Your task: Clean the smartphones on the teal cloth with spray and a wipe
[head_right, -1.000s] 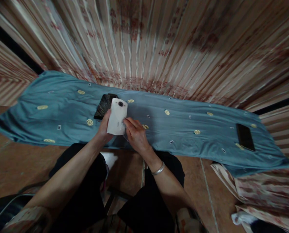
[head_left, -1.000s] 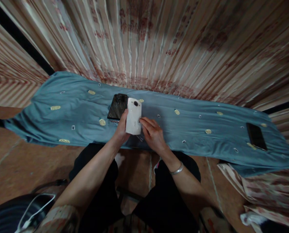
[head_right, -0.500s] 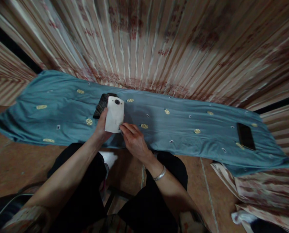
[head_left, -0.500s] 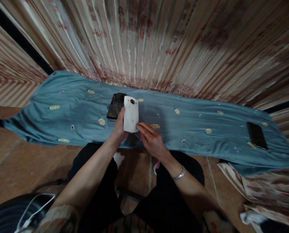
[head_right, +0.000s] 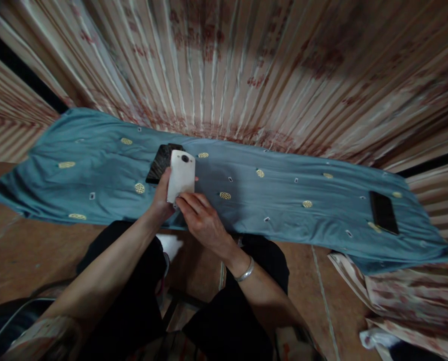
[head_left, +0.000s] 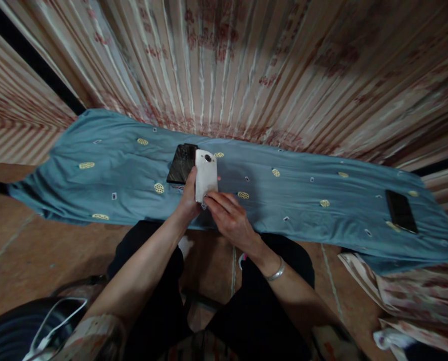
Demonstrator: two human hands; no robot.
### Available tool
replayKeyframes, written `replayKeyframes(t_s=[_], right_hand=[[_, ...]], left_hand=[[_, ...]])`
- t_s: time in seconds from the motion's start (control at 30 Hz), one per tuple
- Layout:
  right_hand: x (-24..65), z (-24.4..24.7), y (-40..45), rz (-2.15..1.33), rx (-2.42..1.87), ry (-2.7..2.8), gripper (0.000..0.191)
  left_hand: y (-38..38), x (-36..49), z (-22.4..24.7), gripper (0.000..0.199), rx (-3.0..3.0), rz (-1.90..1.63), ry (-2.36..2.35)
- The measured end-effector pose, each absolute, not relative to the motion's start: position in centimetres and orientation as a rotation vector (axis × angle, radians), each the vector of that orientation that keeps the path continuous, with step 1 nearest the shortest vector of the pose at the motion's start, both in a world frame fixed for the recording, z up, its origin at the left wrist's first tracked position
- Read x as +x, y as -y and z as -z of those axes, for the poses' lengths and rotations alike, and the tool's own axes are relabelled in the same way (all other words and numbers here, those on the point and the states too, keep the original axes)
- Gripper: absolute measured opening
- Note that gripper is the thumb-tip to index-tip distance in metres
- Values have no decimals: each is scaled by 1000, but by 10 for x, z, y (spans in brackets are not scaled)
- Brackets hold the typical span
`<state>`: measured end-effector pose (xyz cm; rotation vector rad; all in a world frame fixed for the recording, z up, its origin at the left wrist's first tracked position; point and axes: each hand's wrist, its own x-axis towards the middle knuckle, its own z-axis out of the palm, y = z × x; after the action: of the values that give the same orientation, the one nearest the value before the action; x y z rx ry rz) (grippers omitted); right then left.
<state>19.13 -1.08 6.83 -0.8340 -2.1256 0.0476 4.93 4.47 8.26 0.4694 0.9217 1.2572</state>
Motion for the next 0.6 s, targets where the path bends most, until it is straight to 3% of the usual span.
replayKeyframes(t_s=[0.6], right_hand=[[186, -73, 7, 10, -844, 2130, 35]], left_hand=[[-32, 63, -92, 45, 356, -1205, -978]])
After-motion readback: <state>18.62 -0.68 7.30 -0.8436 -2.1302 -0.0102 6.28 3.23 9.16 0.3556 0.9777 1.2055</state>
